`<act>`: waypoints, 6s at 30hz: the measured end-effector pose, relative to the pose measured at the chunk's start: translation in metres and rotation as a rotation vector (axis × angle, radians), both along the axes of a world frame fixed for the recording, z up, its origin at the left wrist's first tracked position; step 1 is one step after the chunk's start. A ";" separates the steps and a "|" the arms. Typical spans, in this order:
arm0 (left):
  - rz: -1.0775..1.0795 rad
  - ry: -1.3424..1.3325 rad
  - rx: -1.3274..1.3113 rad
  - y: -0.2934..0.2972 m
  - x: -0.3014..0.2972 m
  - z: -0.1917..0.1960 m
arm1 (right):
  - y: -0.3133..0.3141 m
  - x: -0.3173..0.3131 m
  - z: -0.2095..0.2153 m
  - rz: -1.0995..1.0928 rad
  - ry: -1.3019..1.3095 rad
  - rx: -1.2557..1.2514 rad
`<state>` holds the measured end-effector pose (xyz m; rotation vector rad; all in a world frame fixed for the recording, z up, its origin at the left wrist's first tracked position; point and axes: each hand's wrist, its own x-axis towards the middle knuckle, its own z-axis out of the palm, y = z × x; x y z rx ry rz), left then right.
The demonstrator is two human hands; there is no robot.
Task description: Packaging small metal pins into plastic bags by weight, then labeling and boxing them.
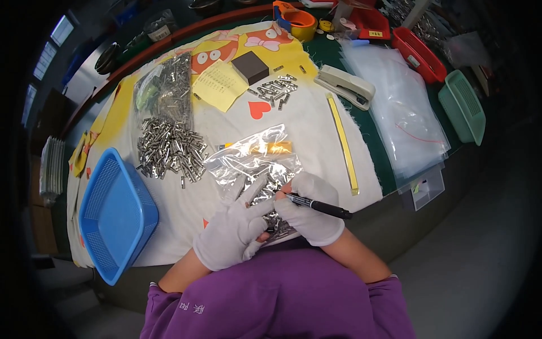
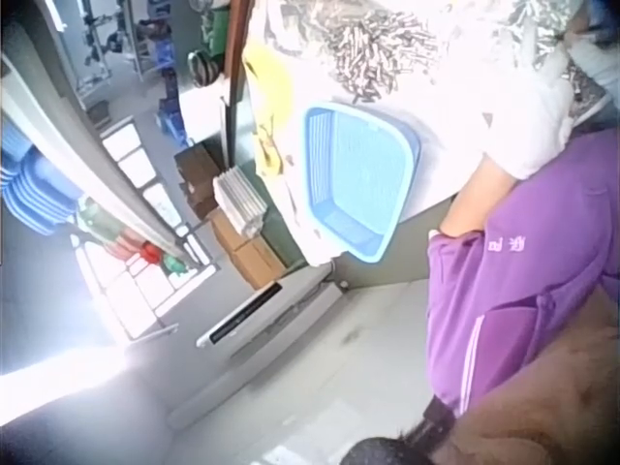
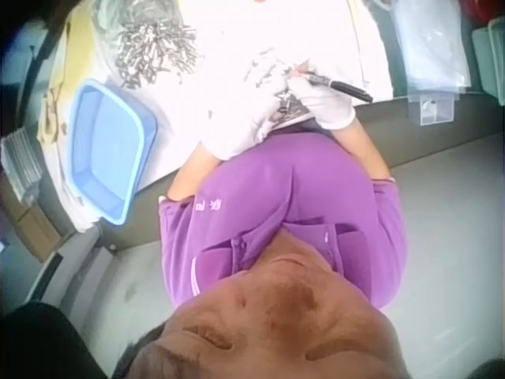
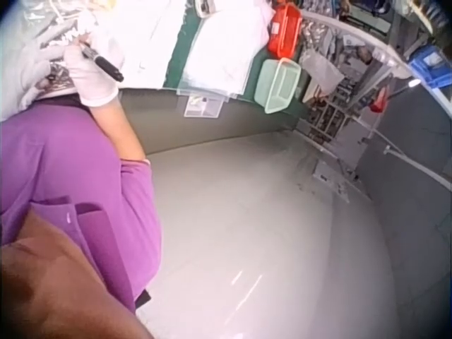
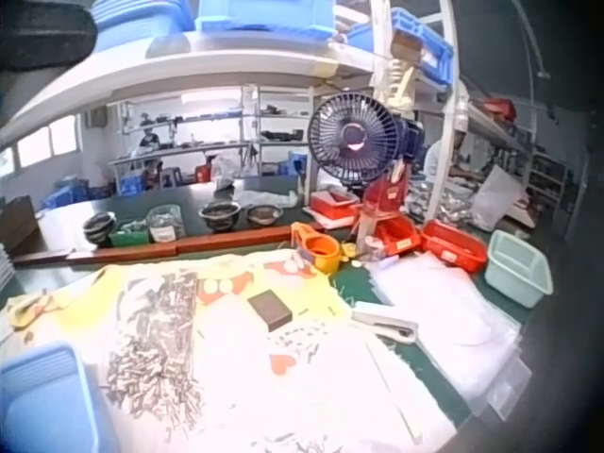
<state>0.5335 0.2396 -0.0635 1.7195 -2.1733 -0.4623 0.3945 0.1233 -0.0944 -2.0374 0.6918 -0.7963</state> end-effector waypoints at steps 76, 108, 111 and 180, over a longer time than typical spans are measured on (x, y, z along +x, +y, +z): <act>0.034 0.058 0.000 0.001 0.000 0.000 | 0.000 0.004 0.002 -0.094 0.039 -0.129; 0.152 0.231 -0.205 0.023 0.006 -0.012 | 0.010 -0.003 -0.009 0.014 0.020 0.013; 0.161 0.186 -0.212 0.023 0.007 -0.012 | 0.009 -0.005 -0.007 0.032 0.041 -0.074; 0.077 0.223 -0.110 0.023 0.007 -0.012 | 0.010 0.003 0.001 -0.062 0.017 -0.211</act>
